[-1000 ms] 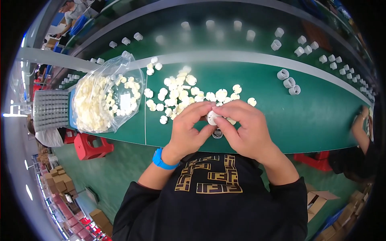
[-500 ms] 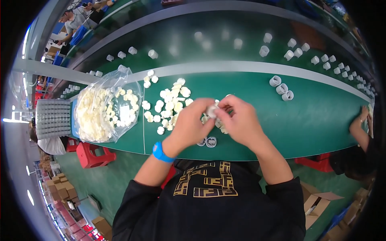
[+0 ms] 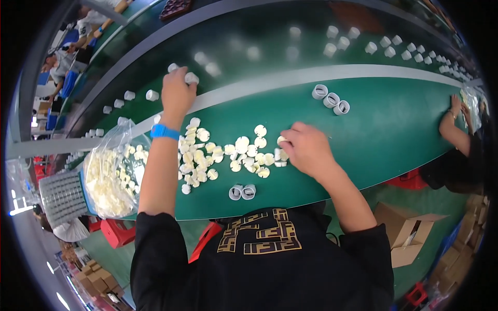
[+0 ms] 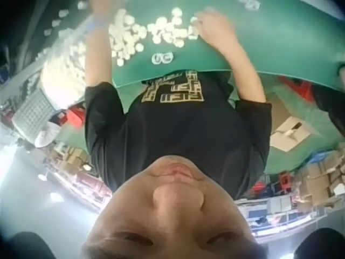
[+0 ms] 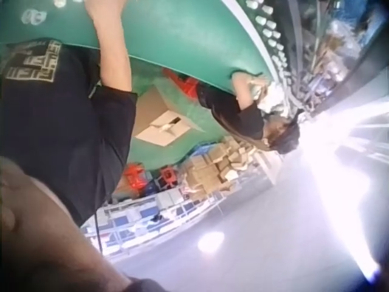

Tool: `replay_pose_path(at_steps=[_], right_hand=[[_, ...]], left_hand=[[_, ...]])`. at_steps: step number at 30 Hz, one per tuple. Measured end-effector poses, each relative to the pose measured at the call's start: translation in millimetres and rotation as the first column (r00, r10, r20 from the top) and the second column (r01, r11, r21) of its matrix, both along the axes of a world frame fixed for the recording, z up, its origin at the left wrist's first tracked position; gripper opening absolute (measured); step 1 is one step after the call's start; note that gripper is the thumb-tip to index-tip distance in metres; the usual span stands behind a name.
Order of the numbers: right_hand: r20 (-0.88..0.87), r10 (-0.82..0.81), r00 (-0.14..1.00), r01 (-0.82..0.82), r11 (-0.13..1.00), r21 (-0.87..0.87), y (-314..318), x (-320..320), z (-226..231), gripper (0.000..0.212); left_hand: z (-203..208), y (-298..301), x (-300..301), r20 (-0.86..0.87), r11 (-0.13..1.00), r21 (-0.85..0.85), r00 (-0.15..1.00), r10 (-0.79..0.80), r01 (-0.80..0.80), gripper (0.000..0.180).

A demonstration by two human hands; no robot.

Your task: The person assembles small white foam-like components into plastic containers by hand, placing them into the containers on a production line.

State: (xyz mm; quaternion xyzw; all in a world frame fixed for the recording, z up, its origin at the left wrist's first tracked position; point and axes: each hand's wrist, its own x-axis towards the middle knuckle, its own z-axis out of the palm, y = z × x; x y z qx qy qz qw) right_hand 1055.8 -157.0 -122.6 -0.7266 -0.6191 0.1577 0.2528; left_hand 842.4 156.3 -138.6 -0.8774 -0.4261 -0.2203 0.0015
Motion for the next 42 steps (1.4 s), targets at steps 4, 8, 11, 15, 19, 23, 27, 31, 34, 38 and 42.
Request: replay_pose_path(at_steps=[4,8,11,15,19,23,27,31,34,38,42], right_hand=[[-0.071,0.018,0.997,-0.022,0.999,-0.048,-0.6,5.5,-3.0,0.012],[-0.035,-0.112,0.993,0.115,0.984,0.136,-21.3,23.9,-12.1,0.011],[0.096,-0.084,0.992,0.057,0.965,0.257,-42.8,35.3,-18.0,0.018],[0.027,-0.164,0.986,0.147,0.937,0.318,-55.2,32.5,-20.1,0.026],[-0.104,-0.224,0.969,0.244,0.930,0.273,-46.5,25.7,-8.4,0.030],[0.004,-0.095,0.996,0.092,0.981,0.173,-32.3,32.1,-11.6,0.034],[0.026,-0.020,0.999,0.017,0.993,0.116,-27.7,32.4,-0.9,0.031],[0.010,-0.083,0.996,0.083,0.996,0.011,-25.6,23.4,8.8,0.028],[-0.117,-0.032,0.993,0.039,0.998,0.056,-31.9,1.0,30.9,0.032],[-0.370,0.270,0.889,-0.157,0.938,0.308,-58.5,-60.8,89.1,0.038],[-0.325,0.417,0.849,-0.314,0.892,0.326,-69.6,-91.2,97.6,0.039]], left_hand=[[21.3,-48.2,22.8,0.102,0.983,0.031,0.978,-0.181,0.179,0.048],[26.2,-118.8,99.8,0.240,0.811,-0.099,0.805,-0.542,0.576,0.052],[8.1,-148.3,164.1,0.355,0.708,-0.133,0.701,-0.619,0.693,0.051],[-6.8,-149.1,191.3,0.427,0.608,-0.315,0.681,-0.594,0.728,0.046],[13.9,-150.4,149.4,0.481,0.630,-0.463,0.774,-0.413,0.624,0.039],[47.0,-168.2,56.8,0.699,0.533,-0.546,0.702,-0.135,0.647,0.041],[54.8,-208.1,-25.4,0.804,0.393,-0.591,0.555,0.213,0.705,0.053],[52.9,-240.0,-59.1,0.867,0.309,-0.466,0.357,0.348,0.829,0.050],[53.2,-257.9,-70.7,0.865,0.281,-0.451,0.337,0.372,0.847,0.049],[53.8,-285.7,-82.1,0.839,0.242,-0.478,0.358,0.409,0.844,0.047],[48.2,-309.3,-94.5,0.856,0.174,-0.450,0.368,0.363,0.876,0.045]])
